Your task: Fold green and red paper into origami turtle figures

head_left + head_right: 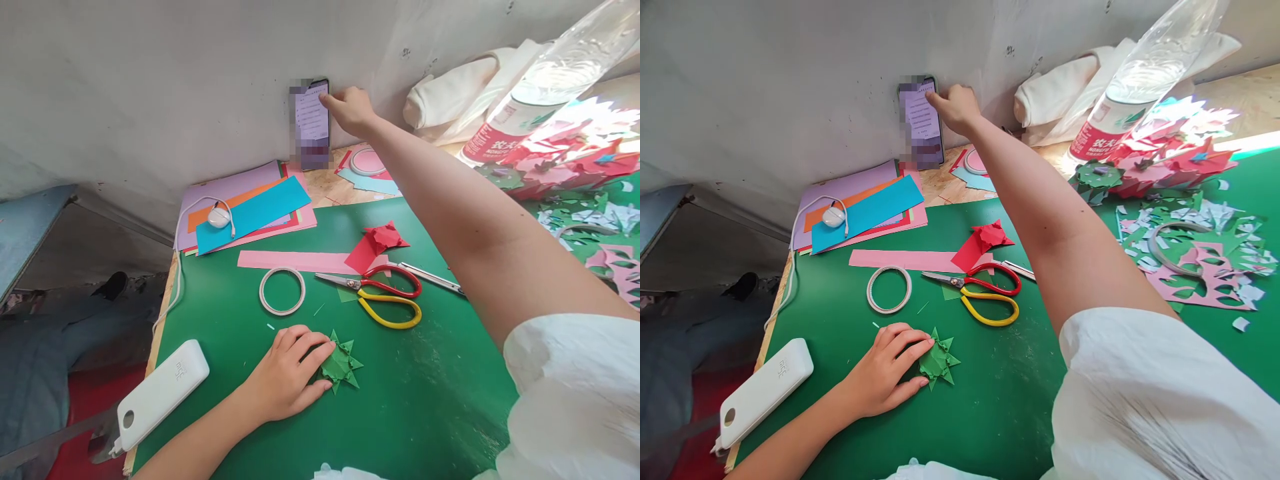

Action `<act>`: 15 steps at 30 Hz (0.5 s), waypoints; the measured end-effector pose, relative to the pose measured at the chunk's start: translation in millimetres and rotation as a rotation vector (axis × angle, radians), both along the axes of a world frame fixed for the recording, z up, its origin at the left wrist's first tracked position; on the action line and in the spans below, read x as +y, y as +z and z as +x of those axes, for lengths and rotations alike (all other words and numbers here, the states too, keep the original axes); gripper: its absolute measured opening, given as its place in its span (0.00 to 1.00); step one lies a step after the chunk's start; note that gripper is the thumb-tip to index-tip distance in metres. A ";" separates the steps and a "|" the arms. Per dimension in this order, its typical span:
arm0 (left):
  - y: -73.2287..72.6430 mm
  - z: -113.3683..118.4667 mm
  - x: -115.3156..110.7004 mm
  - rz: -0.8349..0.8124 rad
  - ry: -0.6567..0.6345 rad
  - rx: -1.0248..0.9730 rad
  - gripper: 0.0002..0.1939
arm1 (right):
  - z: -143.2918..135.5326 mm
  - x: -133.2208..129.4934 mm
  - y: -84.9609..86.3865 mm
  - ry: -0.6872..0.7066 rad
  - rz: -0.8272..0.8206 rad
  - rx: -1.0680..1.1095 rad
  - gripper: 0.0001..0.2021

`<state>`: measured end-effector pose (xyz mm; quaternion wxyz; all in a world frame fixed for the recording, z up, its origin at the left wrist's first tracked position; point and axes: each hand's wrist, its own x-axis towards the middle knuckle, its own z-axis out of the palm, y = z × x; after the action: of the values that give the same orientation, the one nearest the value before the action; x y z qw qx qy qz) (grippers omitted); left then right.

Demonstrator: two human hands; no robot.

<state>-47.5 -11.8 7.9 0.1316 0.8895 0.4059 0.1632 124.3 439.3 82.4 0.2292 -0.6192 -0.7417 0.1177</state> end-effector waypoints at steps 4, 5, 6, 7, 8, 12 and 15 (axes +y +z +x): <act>-0.3 0.4 0.0 -0.008 0.001 0.006 0.20 | 5.3 0.2 -4.0 0.058 0.031 -0.041 0.21; -0.1 0.5 0.1 -0.012 0.002 0.008 0.20 | 5.8 1.2 -5.1 0.066 0.038 -0.054 0.21; 0.1 0.5 0.1 -0.015 0.003 0.010 0.20 | 6.1 2.5 -6.4 0.072 0.046 -0.067 0.21; 0.3 0.5 0.1 -0.018 0.004 0.013 0.21 | 6.4 4.0 -7.6 0.078 0.055 -0.081 0.21; 0.5 0.5 0.1 -0.020 0.004 0.015 0.21 | 6.7 5.8 -8.9 0.084 0.063 -0.097 0.21; 0.5 0.0 -0.2 -0.011 0.000 0.020 0.21 | 9.5 11.6 -14.3 0.117 0.092 -0.158 0.21; 0.4 -0.1 -0.5 -0.012 0.000 0.019 0.20 | 12.0 12.0 -17.1 0.122 0.117 -0.170 0.22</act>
<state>-47.6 -12.3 8.2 0.1329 0.8904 0.4079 0.1522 136.3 451.3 65.3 0.1938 -0.5662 -0.8004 0.0350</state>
